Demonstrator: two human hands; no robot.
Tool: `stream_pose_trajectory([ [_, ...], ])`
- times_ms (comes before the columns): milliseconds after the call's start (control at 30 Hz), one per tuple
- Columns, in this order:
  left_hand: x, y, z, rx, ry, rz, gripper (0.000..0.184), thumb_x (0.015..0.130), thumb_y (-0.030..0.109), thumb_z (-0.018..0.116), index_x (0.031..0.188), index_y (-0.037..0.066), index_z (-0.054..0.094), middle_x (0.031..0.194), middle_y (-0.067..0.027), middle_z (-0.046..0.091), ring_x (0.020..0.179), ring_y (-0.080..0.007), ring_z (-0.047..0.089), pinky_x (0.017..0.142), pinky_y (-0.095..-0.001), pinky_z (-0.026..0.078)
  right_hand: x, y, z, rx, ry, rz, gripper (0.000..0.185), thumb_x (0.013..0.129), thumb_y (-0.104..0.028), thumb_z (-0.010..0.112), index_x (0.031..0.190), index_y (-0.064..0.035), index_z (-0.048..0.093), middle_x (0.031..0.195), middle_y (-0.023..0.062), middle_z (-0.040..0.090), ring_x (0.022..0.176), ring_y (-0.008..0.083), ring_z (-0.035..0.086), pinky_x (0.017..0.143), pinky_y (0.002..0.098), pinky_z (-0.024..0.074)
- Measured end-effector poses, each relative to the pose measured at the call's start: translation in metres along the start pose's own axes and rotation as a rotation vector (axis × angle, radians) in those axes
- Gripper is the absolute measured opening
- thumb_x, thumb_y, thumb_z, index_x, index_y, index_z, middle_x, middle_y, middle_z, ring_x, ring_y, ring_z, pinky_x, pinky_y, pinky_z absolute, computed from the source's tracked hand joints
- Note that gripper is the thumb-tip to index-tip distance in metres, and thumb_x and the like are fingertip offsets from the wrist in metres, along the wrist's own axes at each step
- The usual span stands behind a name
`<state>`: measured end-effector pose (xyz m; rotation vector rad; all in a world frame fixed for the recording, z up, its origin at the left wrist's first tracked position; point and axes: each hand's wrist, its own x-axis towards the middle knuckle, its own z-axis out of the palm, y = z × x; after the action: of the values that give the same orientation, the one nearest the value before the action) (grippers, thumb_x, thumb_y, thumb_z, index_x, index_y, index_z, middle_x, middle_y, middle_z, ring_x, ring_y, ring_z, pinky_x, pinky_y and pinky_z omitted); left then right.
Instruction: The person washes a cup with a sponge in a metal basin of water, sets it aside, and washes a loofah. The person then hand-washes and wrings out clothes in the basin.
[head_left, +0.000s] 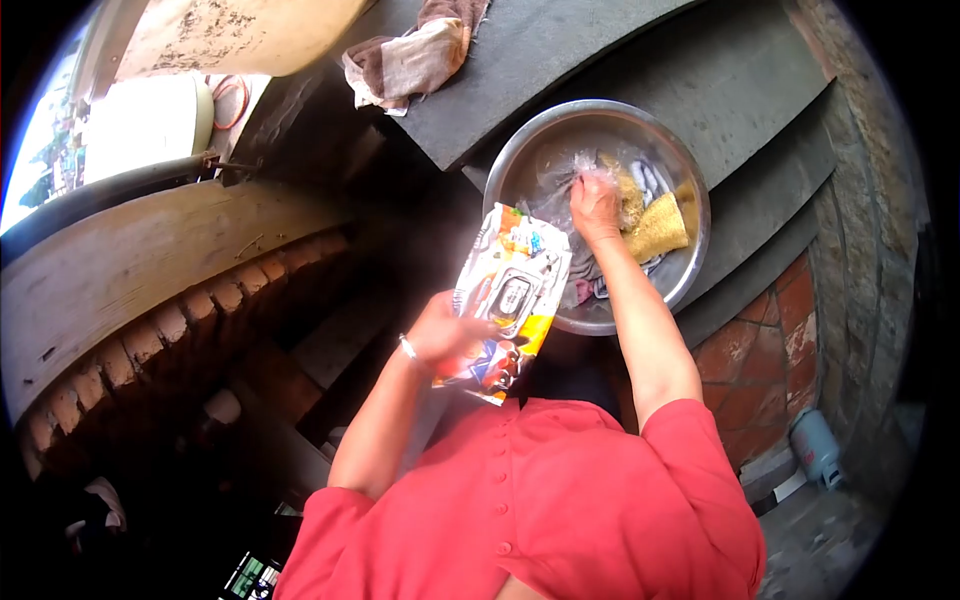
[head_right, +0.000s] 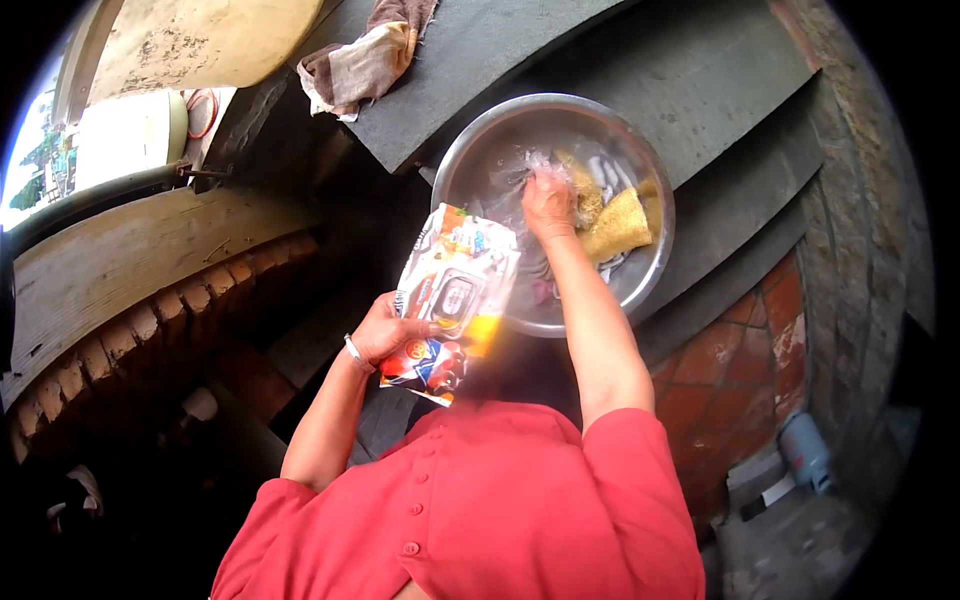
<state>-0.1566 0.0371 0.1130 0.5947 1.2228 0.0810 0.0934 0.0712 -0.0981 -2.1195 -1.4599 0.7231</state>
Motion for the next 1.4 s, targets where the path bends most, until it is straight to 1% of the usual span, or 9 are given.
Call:
stream_pose_trajectory([
  [133,-0.009,-0.014,-0.03,-0.178,0.141,0.185,0.03,0.077,-0.003,0.067,0.107,-0.005,0.062,0.097,-0.0121,0.068,0.082,-0.018,0.067,0.075,-0.0304,0.054,-0.028,-0.01,-0.012,-0.358,-0.178,-0.566,0.027,0.074,-0.021,0.064,0.099,-0.0108,0.062,0.085,0.0122,0.058,0.098,0.0303,0.055,0.083,0.0454,0.0457],
  [267,0.002,-0.025,-0.046,-0.223,0.242,0.321,0.03,0.08,0.006,0.072,0.107,-0.001,0.062,0.097,-0.0075,0.068,0.085,-0.0165,0.066,0.078,-0.0315,0.054,-0.01,-0.002,-0.006,0.174,0.128,0.012,0.031,0.078,-0.027,0.064,0.106,-0.0132,0.062,0.099,0.0126,0.059,0.106,0.0334,0.05,0.086,0.0502,0.0428],
  [400,0.028,-0.04,-0.052,-0.261,0.282,0.419,0.039,0.088,0.019,0.068,0.119,0.0,0.056,0.107,-0.0071,0.064,0.091,-0.0155,0.062,0.082,-0.0316,0.052,-0.027,-0.013,-0.01,-0.319,-0.336,-0.491,0.042,0.078,-0.028,0.064,0.116,-0.0106,0.057,0.113,0.0163,0.057,0.114,0.0375,0.047,0.094,0.055,0.0368],
  [500,0.037,-0.04,-0.05,-0.296,0.329,0.454,0.036,0.091,0.024,0.064,0.116,0.0,0.058,0.105,-0.0049,0.064,0.09,-0.0122,0.059,0.08,-0.0282,0.049,-0.015,0.014,0.005,-0.041,0.008,-0.037,0.042,0.077,-0.026,0.065,0.116,-0.0146,0.059,0.114,0.014,0.057,0.115,0.0386,0.046,0.094,0.0584,0.0348],
  [633,0.041,-0.03,-0.042,-0.397,0.333,0.46,0.04,0.092,0.028,0.062,0.118,-0.002,0.056,0.105,-0.006,0.063,0.09,-0.0126,0.06,0.079,-0.0275,0.049,-0.054,-0.036,-0.008,-0.275,-0.068,-0.472,0.034,0.079,-0.02,0.062,0.11,-0.0072,0.063,0.107,0.012,0.061,0.116,0.033,0.047,0.095,0.0538,0.0353],
  [767,0.048,-0.035,-0.042,-0.436,0.307,0.464,0.042,0.091,0.028,0.064,0.119,-0.002,0.055,0.105,-0.007,0.064,0.09,-0.0142,0.06,0.08,-0.0284,0.049,-0.045,-0.025,-0.018,-0.11,-0.028,-0.103,0.037,0.08,-0.021,0.062,0.112,-0.0017,0.061,0.113,0.0155,0.06,0.119,0.0322,0.047,0.1,0.0495,0.0338],
  [967,0.057,-0.031,-0.031,-0.511,0.303,0.431,0.044,0.093,0.03,0.059,0.123,-0.001,0.053,0.11,-0.0077,0.062,0.094,-0.0143,0.06,0.084,-0.0289,0.049,-0.083,-0.138,-0.06,0.176,-0.126,-0.513,0.049,0.087,-0.027,0.06,0.123,0.0064,0.053,0.128,0.0259,0.051,0.131,0.0387,0.038,0.105,0.0489,0.0296],
  [1267,0.067,-0.023,-0.02,-0.657,0.199,0.414,0.038,0.096,0.025,0.054,0.123,-0.001,0.051,0.113,-0.0111,0.063,0.097,-0.021,0.063,0.085,-0.0336,0.052,-0.018,-0.154,-0.018,-0.012,-0.204,-0.504,0.07,0.09,-0.05,0.047,0.136,0.0032,0.041,0.143,0.0212,0.039,0.142,0.0343,0.018,0.111,0.0554,0.0126],
  [1400,0.071,-0.025,-0.029,-0.63,0.269,0.382,0.038,0.097,0.026,0.052,0.123,-0.002,0.051,0.113,-0.012,0.063,0.098,-0.021,0.063,0.085,-0.0329,0.052,-0.077,-0.155,-0.021,0.035,-0.276,-0.624,0.069,0.09,-0.049,0.048,0.133,0.0045,0.045,0.138,0.022,0.045,0.139,0.0366,0.027,0.111,0.0561,0.0124],
])
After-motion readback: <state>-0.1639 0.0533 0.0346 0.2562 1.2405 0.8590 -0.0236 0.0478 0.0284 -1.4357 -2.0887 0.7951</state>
